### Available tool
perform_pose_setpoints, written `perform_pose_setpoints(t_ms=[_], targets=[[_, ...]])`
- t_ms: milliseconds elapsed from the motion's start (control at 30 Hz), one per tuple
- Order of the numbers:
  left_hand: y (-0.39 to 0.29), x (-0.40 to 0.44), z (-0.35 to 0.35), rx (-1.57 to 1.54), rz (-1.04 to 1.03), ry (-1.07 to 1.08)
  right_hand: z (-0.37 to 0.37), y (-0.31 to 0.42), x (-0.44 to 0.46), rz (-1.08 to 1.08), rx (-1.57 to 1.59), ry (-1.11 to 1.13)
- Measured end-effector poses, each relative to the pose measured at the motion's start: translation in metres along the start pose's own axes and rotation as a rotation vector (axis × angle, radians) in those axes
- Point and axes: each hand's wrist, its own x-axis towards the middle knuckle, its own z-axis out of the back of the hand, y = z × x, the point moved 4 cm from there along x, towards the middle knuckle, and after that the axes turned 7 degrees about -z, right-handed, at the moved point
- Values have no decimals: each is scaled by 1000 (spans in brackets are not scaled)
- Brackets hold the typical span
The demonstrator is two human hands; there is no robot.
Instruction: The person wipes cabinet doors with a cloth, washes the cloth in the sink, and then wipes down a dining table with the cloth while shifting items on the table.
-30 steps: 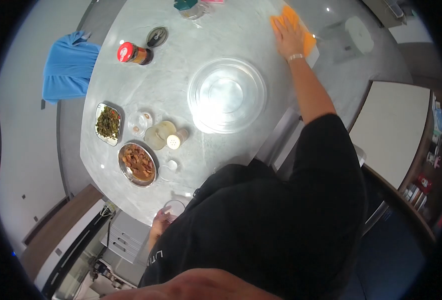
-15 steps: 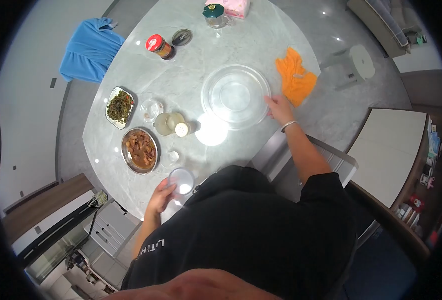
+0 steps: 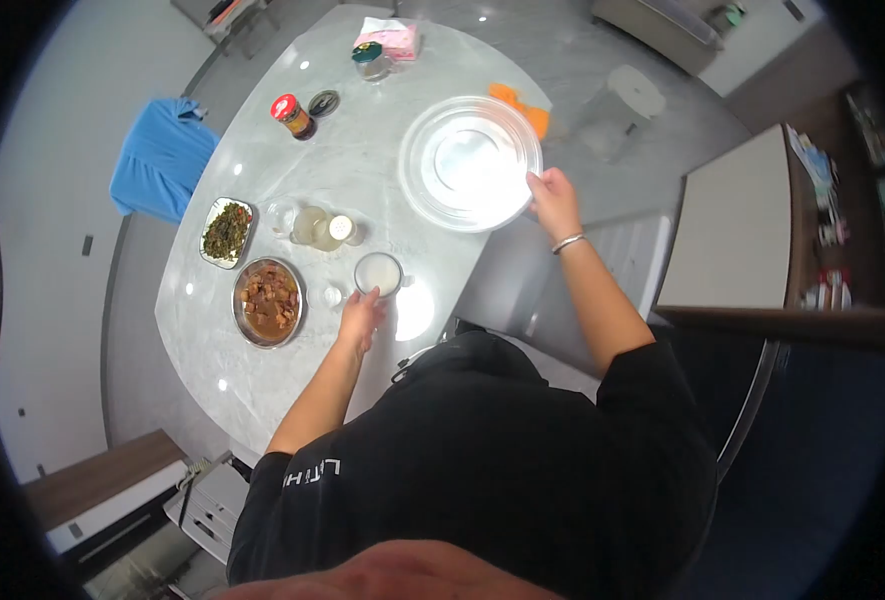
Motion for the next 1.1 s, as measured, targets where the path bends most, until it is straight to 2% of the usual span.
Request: perform_pose_setpoints(t_ms=[133, 233, 333, 433, 533, 633, 733, 833, 967, 1067, 1100], targets=[[14, -4, 35, 277, -115, 37, 19, 5, -119, 8, 176, -18], [-1, -63, 33, 346, -222, 80, 31, -5, -222, 18, 353, 39], [-7, -139, 4, 157, -179, 384, 55, -27, -309, -23, 433, 47], [0, -217, -25, -4, -126, 827, 87, -57, -377, -77, 414, -12], [20, -276, -47, -126, -118, 1029, 120, -85, -432, -116, 314, -133], [44, -319, -61, 86, -230, 1109, 142, -110, -483, -79, 354, -191], [70, -352, -76, 239, -238, 1098, 159, -149, -529, -14, 355, -251], [117, -365, -89, 131, -88, 1033, 176, -165, -596, -69, 398, -318], [185, -429, -107, 303, 64, 1152, 210, -221, -708, -64, 368, -405], [258, -481, -115, 503, 245, 1175, 231, -265, -818, -202, 366, -435], [278, -503, -115, 583, 313, 1175, 239, -280, -852, -196, 391, -511]])
